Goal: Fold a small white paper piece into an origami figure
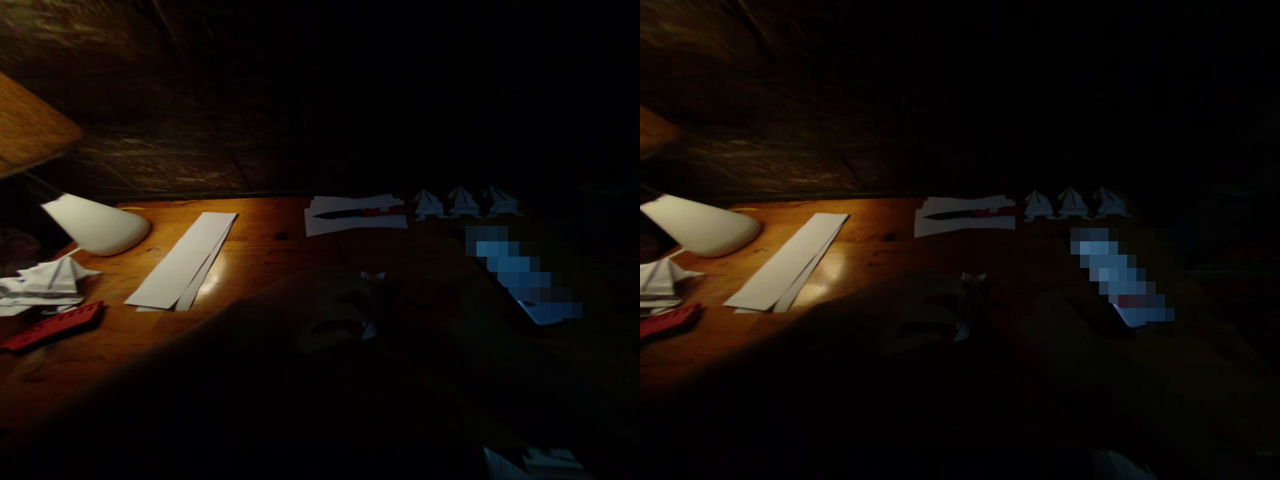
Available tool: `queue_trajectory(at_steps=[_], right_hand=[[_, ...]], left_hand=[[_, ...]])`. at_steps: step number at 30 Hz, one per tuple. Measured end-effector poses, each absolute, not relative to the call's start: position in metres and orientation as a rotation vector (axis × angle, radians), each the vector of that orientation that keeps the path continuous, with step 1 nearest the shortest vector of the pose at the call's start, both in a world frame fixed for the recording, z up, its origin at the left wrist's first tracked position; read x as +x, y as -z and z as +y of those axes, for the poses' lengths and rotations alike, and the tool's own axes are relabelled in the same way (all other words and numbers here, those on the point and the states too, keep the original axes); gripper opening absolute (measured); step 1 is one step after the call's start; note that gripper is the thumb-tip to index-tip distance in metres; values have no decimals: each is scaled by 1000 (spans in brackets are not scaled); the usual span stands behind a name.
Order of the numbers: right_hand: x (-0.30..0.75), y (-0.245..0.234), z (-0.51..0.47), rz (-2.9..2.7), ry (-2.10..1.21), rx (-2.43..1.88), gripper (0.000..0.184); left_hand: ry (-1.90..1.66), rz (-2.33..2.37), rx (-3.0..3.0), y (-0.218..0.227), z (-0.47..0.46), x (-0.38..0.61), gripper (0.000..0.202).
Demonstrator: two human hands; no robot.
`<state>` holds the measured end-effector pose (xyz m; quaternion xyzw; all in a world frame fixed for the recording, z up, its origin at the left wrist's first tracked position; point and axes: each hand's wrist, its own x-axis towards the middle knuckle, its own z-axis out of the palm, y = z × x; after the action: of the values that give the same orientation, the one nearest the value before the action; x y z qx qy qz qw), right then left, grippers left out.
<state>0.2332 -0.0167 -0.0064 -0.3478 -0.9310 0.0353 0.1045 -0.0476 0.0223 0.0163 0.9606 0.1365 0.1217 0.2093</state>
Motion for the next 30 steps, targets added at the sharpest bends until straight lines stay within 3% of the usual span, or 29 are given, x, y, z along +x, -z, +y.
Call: queue_trajectory(at_steps=[8,14,30], right_hand=[[230,3,-17,-2727,-155,-1016,35],[224,-5,-20,-2705,-187,-1030,20],[225,-14,-30,-2752,-92,-971,32]], left_hand=[[-384,401,2673,-16,22,-49,35],[-327,482,2548,-14,22,-50,32],[-370,470,2467,-14,22,-48,28]])
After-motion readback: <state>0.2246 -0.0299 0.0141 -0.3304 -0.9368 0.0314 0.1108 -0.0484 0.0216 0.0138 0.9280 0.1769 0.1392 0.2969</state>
